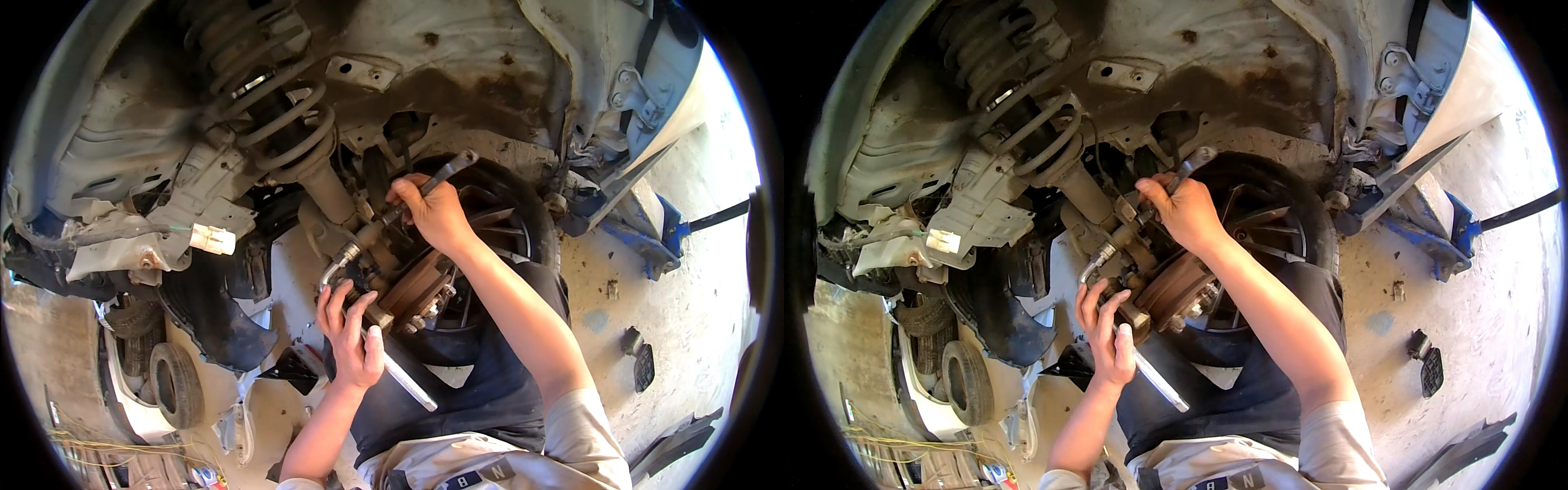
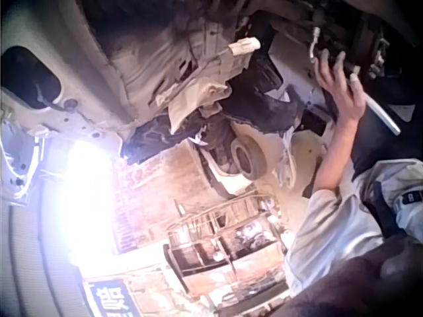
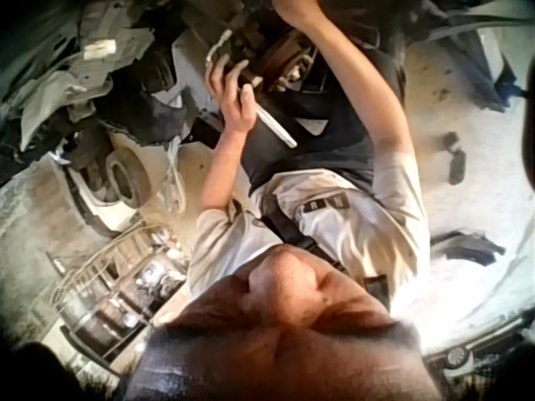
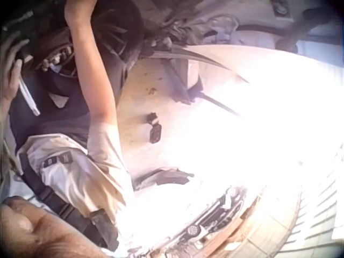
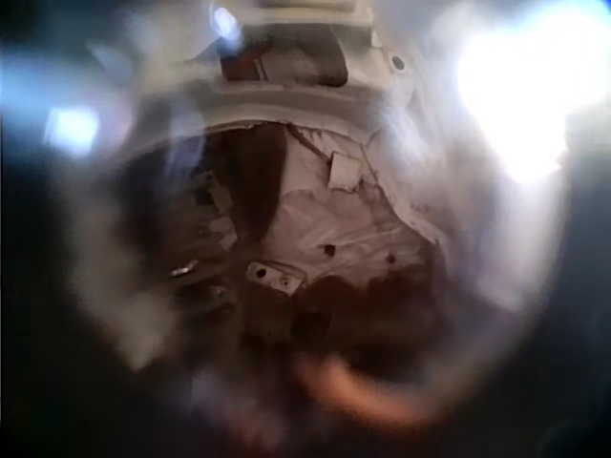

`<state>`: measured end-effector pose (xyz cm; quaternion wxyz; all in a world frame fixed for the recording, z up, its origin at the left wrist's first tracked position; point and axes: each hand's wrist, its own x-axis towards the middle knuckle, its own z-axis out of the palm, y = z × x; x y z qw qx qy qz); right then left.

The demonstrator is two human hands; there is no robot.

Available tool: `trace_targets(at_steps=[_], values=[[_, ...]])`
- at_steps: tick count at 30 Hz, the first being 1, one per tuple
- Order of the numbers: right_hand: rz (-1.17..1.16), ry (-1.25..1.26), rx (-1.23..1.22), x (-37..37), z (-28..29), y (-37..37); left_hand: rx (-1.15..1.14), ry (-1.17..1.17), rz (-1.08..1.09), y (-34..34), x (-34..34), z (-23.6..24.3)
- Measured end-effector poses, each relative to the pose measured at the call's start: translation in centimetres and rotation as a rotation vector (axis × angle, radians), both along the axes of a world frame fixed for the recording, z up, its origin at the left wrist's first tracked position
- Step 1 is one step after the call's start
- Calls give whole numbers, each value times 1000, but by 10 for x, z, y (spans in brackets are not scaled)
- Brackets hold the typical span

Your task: The person sits on the floor of a garage and uses a wrench and socket to tighten bolts on the brake caliper and suspension components of a car's wheel assembly. The person adjusts the tool and hand positions multiple times to reach different fasteners on the brake assembly.

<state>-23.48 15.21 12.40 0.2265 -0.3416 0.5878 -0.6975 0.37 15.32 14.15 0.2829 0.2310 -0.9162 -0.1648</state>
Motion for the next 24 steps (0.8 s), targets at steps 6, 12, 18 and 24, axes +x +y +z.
trace_targets(at_steps=[6, 12, 18, 24], values=[[6, 352, 110, -7, 29, -14, 15, 23, 6, -1, 0, -2], [53, 432, 298, -15, 49, -37, 26, 49, 21, 2, -2, -3], [-52, 464, 172, 6, 37, -11, 34, 58, 13, 0, 1, -5], [84, 273, -7, 6, 12, 23, 39, 73, 2, 1, -1, -5]])
